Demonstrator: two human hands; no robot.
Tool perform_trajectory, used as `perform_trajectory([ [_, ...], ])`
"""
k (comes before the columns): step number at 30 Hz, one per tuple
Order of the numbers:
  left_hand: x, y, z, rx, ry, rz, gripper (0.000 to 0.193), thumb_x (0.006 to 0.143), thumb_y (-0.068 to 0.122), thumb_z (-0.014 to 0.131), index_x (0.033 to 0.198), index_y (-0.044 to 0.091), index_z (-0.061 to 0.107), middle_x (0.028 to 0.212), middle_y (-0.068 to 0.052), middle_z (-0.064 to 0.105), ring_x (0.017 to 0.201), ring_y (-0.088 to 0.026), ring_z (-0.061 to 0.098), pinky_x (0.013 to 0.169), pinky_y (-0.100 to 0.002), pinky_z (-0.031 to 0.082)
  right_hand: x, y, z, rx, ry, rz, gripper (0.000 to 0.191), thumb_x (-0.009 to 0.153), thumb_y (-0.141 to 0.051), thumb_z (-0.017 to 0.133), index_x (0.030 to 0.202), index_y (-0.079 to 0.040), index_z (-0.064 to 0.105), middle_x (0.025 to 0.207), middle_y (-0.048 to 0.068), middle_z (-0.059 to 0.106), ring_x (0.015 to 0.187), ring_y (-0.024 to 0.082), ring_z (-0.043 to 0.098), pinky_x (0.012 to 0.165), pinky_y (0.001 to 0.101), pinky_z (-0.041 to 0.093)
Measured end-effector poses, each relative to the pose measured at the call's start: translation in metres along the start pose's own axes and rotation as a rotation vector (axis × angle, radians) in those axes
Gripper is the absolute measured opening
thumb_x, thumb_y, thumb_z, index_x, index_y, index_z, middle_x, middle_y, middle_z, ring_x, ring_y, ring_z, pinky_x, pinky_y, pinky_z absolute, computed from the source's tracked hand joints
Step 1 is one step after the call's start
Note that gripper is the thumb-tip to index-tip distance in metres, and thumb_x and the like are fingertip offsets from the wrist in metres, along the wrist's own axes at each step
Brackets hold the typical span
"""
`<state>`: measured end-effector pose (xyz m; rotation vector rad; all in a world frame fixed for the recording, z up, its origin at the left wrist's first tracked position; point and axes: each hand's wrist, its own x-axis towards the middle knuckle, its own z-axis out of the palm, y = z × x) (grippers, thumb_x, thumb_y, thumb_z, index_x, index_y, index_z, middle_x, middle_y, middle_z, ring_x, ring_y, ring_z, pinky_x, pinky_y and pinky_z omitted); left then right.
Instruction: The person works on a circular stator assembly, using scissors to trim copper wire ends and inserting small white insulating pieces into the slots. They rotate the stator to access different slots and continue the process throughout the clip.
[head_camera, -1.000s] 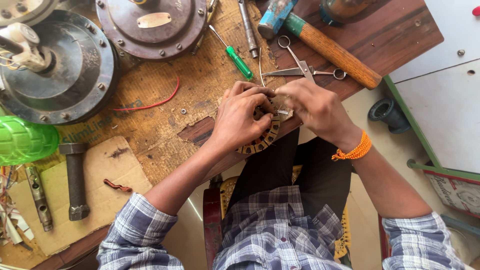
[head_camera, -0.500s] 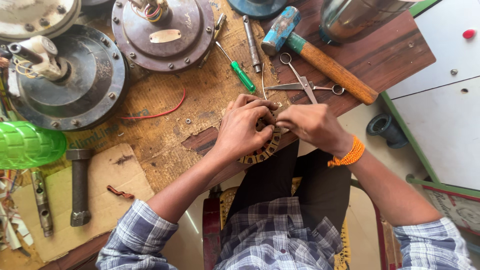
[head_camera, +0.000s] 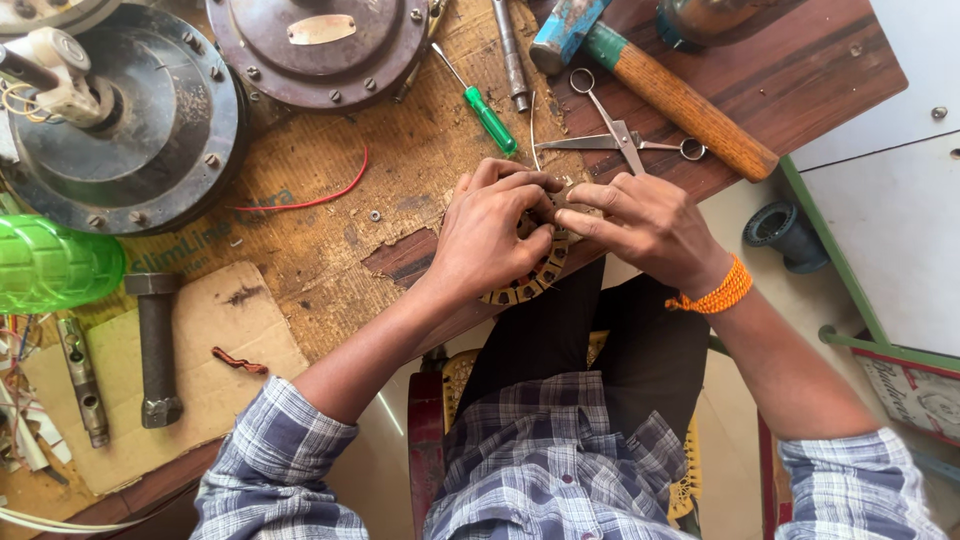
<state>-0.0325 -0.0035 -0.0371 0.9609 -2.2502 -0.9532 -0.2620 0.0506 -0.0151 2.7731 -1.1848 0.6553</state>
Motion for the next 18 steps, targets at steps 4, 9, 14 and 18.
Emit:
perform_trajectory([
  [4,0.0,0.0,0.001,-0.001,-0.001,0.007,0.012,0.077,0.019,0.071,0.084,0.009,0.074,0.123,0.002,0.073,0.124,-0.025,0.056,0.105,-0.043,0.041,-0.002,0.009,0.001,-0.003,0.004,-0.051,0.036,0.085,-0.005,0.072,0.12,-0.014,0.075,0.116,0.002,0.069,0.076,0.017,0.061,0.068,0.0332,0.054],
  [9,-0.001,0.001,-0.002,0.004,-0.003,0.025,0.012,0.077,0.019,0.072,0.085,0.011,0.074,0.122,0.002,0.073,0.125,-0.025,0.055,0.106,-0.044,0.041,0.002,0.006,0.006,0.079,0.034,-0.063,0.02,0.09,-0.009,0.072,0.11,-0.008,0.073,0.102,0.005,0.071,0.074,0.018,0.064,0.066,0.0337,0.051],
  [14,-0.003,0.001,-0.004,0.064,-0.011,0.08,0.019,0.081,0.024,0.076,0.094,0.01,0.074,0.126,0.0,0.07,0.127,-0.027,0.053,0.101,-0.045,0.041,-0.004,-0.015,0.023,0.798,-0.034,0.713,0.013,0.102,-0.015,0.068,0.101,-0.003,0.069,0.082,0.003,0.065,0.069,0.009,0.058,0.061,0.0248,0.048],
  [18,-0.006,0.003,-0.002,0.097,-0.006,0.08,0.019,0.083,0.025,0.076,0.097,0.012,0.076,0.128,0.0,0.069,0.127,-0.027,0.053,0.102,-0.045,0.04,-0.008,-0.015,0.025,1.21,-0.114,1.171,0.021,0.104,-0.016,0.06,0.095,0.002,0.069,0.072,0.003,0.064,0.055,0.006,0.05,0.05,0.0223,0.041],
])
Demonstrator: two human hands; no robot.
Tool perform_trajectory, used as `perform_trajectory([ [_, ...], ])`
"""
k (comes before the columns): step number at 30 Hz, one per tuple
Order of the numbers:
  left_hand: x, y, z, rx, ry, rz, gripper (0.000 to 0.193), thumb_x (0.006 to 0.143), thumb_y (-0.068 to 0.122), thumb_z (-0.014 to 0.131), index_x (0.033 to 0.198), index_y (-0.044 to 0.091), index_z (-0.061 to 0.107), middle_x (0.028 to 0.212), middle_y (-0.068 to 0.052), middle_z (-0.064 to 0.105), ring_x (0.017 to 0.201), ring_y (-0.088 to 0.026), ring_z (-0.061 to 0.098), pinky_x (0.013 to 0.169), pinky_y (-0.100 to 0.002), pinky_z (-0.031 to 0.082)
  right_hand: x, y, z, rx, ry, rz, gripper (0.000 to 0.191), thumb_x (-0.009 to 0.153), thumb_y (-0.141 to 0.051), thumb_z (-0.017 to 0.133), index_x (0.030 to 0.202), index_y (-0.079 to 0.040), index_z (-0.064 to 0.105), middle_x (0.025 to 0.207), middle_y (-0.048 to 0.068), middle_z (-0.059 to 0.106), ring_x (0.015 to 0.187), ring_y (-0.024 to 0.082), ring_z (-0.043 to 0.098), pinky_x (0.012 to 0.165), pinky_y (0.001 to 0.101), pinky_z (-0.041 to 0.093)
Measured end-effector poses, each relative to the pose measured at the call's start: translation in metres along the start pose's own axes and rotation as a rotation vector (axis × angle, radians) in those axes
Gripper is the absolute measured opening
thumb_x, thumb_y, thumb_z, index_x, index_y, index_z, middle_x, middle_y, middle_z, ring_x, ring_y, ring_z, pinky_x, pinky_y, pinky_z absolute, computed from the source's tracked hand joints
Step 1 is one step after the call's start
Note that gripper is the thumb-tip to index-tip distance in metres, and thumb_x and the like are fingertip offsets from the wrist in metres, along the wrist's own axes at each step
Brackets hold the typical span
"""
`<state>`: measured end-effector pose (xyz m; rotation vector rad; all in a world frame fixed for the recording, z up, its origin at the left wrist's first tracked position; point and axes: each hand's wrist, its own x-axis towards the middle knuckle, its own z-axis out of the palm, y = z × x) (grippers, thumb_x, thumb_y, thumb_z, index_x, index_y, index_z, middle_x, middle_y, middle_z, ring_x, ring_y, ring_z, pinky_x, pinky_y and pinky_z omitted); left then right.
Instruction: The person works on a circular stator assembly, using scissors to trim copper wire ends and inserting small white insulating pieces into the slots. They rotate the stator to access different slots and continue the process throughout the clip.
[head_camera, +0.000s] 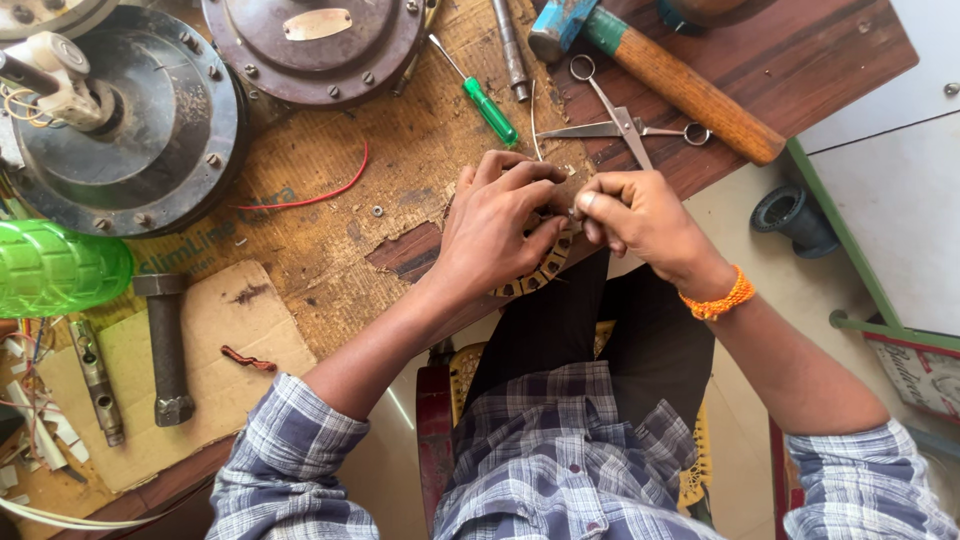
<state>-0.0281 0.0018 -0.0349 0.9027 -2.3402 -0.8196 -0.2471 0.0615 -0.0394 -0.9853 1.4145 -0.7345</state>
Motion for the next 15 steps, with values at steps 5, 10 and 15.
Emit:
perform_trajectory([
  [5,0.001,-0.001,-0.002,-0.024,0.004,0.002,0.016,0.083,0.023,0.075,0.095,0.012,0.075,0.127,0.0,0.07,0.127,-0.027,0.053,0.101,-0.045,0.04,0.0,-0.018,0.001,-0.39,0.149,-0.302,0.017,0.107,-0.018,0.063,0.11,-0.002,0.069,0.085,0.005,0.067,0.065,0.012,0.059,0.061,0.0265,0.048],
  [10,0.002,-0.007,-0.004,-0.079,-0.001,0.003,0.014,0.081,0.021,0.074,0.092,0.012,0.075,0.127,-0.001,0.07,0.126,-0.027,0.054,0.099,-0.044,0.04,0.0,-0.036,-0.004,-0.95,0.167,-0.965,0.028,0.098,-0.014,0.073,0.125,-0.01,0.068,0.121,0.009,0.067,0.101,0.026,0.068,0.087,0.0355,0.058],
  [15,0.004,-0.008,-0.002,-0.097,-0.009,-0.004,0.014,0.081,0.02,0.073,0.093,0.012,0.075,0.127,0.001,0.071,0.125,-0.026,0.054,0.1,-0.044,0.041,0.007,-0.037,-0.017,-1.073,0.096,-1.086,0.025,0.094,-0.014,0.078,0.117,-0.011,0.07,0.118,0.005,0.069,0.099,0.024,0.07,0.085,0.0382,0.058],
])
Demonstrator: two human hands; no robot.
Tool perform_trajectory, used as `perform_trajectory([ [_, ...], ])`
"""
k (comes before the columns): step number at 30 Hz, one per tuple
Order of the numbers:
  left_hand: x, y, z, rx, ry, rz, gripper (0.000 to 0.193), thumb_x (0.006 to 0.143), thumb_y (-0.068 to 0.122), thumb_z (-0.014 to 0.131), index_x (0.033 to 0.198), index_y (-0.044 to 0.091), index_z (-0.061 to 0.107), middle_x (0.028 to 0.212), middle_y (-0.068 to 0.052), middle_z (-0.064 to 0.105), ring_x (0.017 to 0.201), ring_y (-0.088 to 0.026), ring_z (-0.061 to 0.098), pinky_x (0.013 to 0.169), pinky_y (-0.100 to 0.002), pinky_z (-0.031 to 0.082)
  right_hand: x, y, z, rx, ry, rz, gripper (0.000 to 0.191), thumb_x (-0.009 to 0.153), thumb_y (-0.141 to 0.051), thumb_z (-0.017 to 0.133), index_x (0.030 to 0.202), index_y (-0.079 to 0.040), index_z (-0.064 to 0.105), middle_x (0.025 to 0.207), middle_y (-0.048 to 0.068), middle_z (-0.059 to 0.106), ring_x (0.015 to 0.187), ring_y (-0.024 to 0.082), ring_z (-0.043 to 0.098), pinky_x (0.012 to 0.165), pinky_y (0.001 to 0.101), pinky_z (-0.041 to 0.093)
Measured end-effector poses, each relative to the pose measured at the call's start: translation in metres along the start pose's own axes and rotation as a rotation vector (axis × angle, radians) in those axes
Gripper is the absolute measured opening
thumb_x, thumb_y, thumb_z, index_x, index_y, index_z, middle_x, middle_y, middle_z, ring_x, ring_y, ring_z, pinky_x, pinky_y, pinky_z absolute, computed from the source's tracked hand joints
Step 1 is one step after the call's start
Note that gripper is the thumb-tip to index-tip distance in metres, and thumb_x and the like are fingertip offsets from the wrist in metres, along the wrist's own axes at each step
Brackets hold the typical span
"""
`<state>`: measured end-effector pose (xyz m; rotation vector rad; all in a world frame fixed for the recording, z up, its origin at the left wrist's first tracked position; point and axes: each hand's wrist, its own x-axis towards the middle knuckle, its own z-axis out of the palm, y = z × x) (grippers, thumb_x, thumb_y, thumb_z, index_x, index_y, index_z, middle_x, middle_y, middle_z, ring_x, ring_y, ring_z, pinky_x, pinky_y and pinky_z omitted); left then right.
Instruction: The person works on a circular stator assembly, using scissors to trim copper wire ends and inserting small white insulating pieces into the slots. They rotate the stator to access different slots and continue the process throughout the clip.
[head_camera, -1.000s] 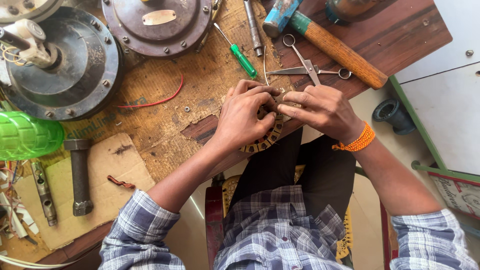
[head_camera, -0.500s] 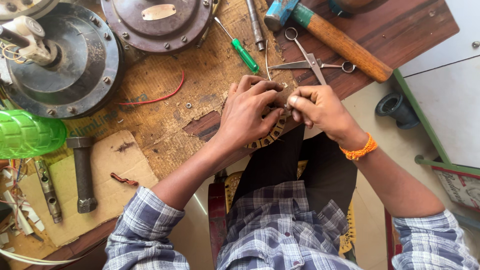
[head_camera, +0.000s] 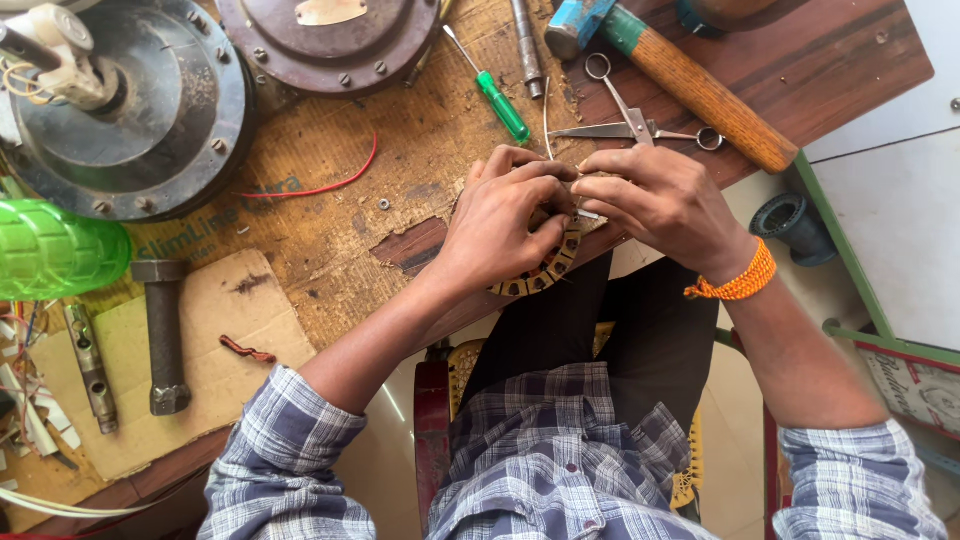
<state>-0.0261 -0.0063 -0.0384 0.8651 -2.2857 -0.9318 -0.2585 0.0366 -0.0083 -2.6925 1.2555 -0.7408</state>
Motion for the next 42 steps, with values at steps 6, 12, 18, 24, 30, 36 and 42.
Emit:
perform_trajectory([
  [6,0.002,0.001,0.0,0.003,0.0,0.009,0.012,0.081,0.02,0.072,0.088,0.012,0.076,0.126,0.002,0.072,0.125,-0.026,0.054,0.102,-0.045,0.041,0.0,0.0,0.001,0.11,0.02,0.081,0.018,0.092,-0.015,0.08,0.105,-0.009,0.069,0.122,0.006,0.069,0.099,0.025,0.071,0.085,0.0368,0.058],
  [12,0.002,0.004,0.0,0.049,0.004,-0.021,0.013,0.08,0.022,0.07,0.086,0.011,0.074,0.123,0.001,0.072,0.125,-0.026,0.054,0.099,-0.043,0.042,-0.008,-0.021,-0.005,0.06,0.014,0.119,0.027,0.083,0.0,0.076,0.109,-0.004,0.072,0.135,0.012,0.064,0.1,0.028,0.067,0.085,0.0379,0.058],
  [18,0.001,0.004,0.001,0.039,-0.007,-0.021,0.013,0.08,0.021,0.07,0.085,0.01,0.074,0.123,0.001,0.072,0.124,-0.025,0.054,0.099,-0.043,0.041,-0.014,-0.021,-0.018,0.155,0.0,0.112,0.024,0.087,0.003,0.077,0.108,-0.008,0.073,0.129,0.007,0.066,0.092,0.024,0.065,0.077,0.0348,0.056],
  [24,0.0,0.001,0.001,0.029,0.013,0.015,0.017,0.081,0.022,0.071,0.092,0.009,0.075,0.125,-0.001,0.071,0.125,-0.027,0.054,0.101,-0.044,0.04,-0.001,-0.001,0.004,0.106,0.056,-0.039,0.019,0.089,-0.009,0.08,0.108,-0.01,0.073,0.118,0.004,0.072,0.094,0.023,0.07,0.079,0.0356,0.057],
  [30,-0.001,0.0,0.001,0.036,0.006,0.033,0.019,0.081,0.022,0.072,0.095,0.009,0.074,0.126,-0.001,0.07,0.126,-0.028,0.053,0.101,-0.044,0.04,-0.006,-0.002,0.014,0.149,0.036,-0.019,0.015,0.088,-0.015,0.081,0.099,-0.008,0.074,0.089,0.006,0.072,0.077,0.025,0.069,0.069,0.0368,0.054],
  [36,-0.003,0.005,0.0,0.083,0.019,0.013,0.025,0.079,0.027,0.076,0.098,0.011,0.076,0.125,-0.001,0.069,0.125,-0.028,0.053,0.1,-0.045,0.039,-0.022,-0.019,0.026,0.863,-0.123,0.942,0.011,0.1,-0.014,0.066,0.098,-0.002,0.069,0.075,0.005,0.068,0.06,0.007,0.056,0.052,0.0227,0.043],
  [42,-0.007,0.012,0.005,0.11,0.062,-0.012,0.018,0.082,0.025,0.077,0.096,0.014,0.077,0.126,-0.001,0.069,0.127,-0.027,0.052,0.103,-0.045,0.039,-0.017,-0.017,0.028,1.129,-0.108,1.056,0.022,0.102,-0.017,0.062,0.096,0.003,0.068,0.074,0.005,0.067,0.055,0.005,0.053,0.047,0.0211,0.041],
])
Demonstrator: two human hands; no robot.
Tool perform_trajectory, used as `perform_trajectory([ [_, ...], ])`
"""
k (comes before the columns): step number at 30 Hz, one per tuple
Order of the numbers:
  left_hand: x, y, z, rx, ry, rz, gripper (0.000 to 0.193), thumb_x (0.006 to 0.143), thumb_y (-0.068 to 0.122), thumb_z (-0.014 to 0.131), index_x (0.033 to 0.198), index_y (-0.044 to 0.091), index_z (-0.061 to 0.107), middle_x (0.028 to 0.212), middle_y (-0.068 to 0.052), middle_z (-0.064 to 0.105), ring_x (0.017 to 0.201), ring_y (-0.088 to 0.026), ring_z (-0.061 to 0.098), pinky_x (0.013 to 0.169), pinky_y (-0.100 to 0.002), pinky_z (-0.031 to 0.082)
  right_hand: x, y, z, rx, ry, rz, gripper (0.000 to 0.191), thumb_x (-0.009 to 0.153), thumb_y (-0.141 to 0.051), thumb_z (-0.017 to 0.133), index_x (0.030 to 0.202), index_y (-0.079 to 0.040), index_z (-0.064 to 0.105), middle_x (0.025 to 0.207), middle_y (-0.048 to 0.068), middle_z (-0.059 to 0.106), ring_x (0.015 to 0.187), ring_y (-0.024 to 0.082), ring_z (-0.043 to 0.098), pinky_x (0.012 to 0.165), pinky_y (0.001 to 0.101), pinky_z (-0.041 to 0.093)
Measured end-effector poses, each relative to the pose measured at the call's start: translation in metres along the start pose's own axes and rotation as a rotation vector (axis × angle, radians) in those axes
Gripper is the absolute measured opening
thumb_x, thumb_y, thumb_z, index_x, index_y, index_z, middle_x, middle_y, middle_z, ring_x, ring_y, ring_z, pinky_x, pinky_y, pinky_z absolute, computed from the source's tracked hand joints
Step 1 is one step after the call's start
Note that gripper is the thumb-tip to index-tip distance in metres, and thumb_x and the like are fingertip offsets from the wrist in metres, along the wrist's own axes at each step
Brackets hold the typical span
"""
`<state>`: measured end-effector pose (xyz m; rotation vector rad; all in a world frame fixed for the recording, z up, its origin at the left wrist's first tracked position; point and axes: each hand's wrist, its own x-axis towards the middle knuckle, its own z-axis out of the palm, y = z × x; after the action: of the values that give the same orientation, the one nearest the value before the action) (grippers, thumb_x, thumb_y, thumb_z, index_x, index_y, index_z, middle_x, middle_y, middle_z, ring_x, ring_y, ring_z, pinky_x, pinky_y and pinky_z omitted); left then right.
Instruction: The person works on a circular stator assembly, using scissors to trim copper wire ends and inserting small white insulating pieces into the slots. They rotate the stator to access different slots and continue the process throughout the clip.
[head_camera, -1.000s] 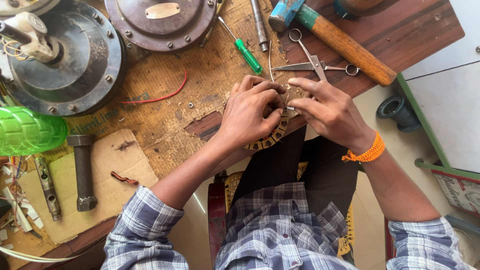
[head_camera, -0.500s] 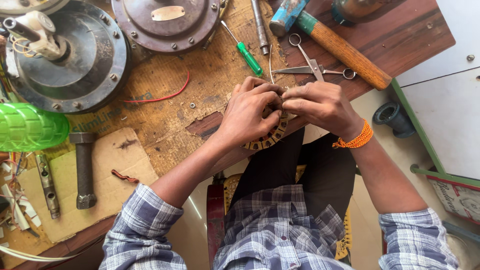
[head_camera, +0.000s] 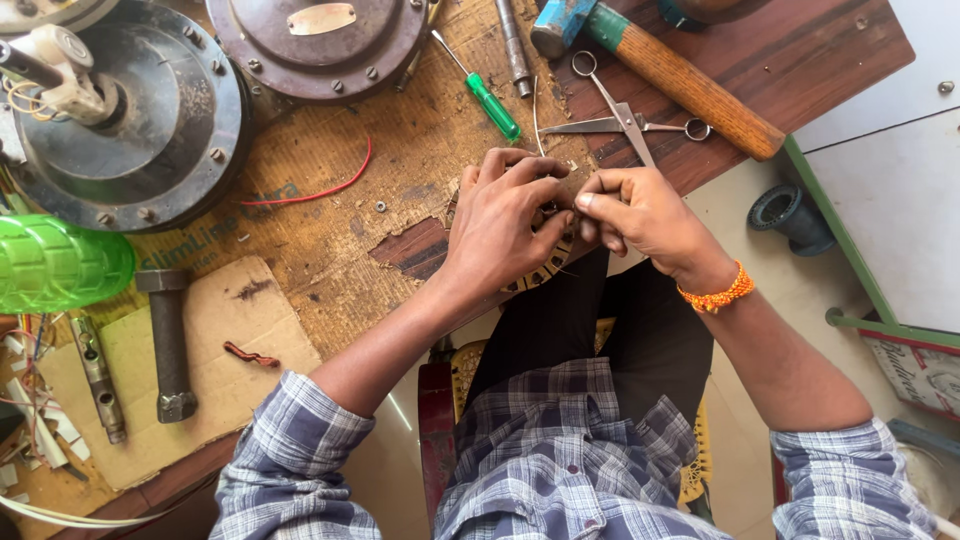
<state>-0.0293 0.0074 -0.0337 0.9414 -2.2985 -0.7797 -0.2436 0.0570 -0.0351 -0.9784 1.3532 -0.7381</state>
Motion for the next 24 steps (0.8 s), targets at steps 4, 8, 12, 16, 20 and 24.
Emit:
perform_trajectory([
  [4,0.0,-0.002,0.0,-0.027,-0.006,-0.021,0.014,0.083,0.022,0.077,0.094,0.014,0.078,0.127,-0.002,0.069,0.129,-0.027,0.052,0.104,-0.045,0.039,-0.003,-0.017,-0.001,-0.269,0.071,-0.067,0.022,0.104,-0.019,0.056,0.107,-0.003,0.07,0.078,0.005,0.072,0.057,0.008,0.06,0.052,0.0234,0.048],
  [8,0.002,-0.006,0.0,-0.066,-0.034,-0.04,0.021,0.083,0.023,0.078,0.1,0.011,0.077,0.128,-0.001,0.069,0.127,-0.026,0.052,0.103,-0.045,0.038,-0.008,-0.028,0.001,-0.831,0.159,-0.69,0.026,0.097,-0.013,0.069,0.122,-0.006,0.069,0.106,0.01,0.07,0.088,0.021,0.07,0.075,0.0313,0.057],
  [12,0.002,-0.006,-0.001,-0.082,-0.053,-0.044,0.02,0.083,0.022,0.078,0.099,0.011,0.078,0.128,0.0,0.07,0.127,-0.027,0.052,0.105,-0.046,0.038,-0.008,-0.028,-0.002,-1.058,0.166,-1.037,0.024,0.094,-0.01,0.078,0.116,-0.009,0.069,0.118,0.006,0.069,0.102,0.026,0.071,0.086,0.0363,0.059],
  [16,0.003,-0.006,-0.001,-0.085,-0.064,-0.047,0.018,0.083,0.022,0.078,0.098,0.012,0.078,0.13,0.001,0.07,0.128,-0.027,0.052,0.108,-0.046,0.038,-0.006,-0.028,-0.009,-1.089,0.116,-1.114,0.019,0.089,-0.012,0.079,0.107,-0.01,0.073,0.109,0.005,0.072,0.086,0.024,0.07,0.074,0.0366,0.057],
  [20,0.005,-0.005,-0.001,-0.073,-0.064,-0.056,0.015,0.081,0.022,0.079,0.094,0.013,0.078,0.129,0.0,0.069,0.128,-0.027,0.052,0.107,-0.046,0.038,-0.004,-0.022,-0.009,-1.035,0.095,-1.067,0.014,0.092,-0.013,0.077,0.102,-0.008,0.07,0.097,0.007,0.071,0.082,0.025,0.069,0.072,0.0369,0.055],
  [24,0.001,-0.002,-0.002,-0.062,-0.016,-0.016,0.014,0.081,0.021,0.078,0.093,0.014,0.078,0.122,0.002,0.071,0.126,-0.027,0.052,0.102,-0.045,0.038,-0.01,-0.005,-0.002,-0.665,0.115,-0.581,0.008,0.098,-0.008,0.07,0.101,-0.002,0.068,0.084,0.01,0.07,0.074,0.014,0.069,0.067,0.0298,0.054],
])
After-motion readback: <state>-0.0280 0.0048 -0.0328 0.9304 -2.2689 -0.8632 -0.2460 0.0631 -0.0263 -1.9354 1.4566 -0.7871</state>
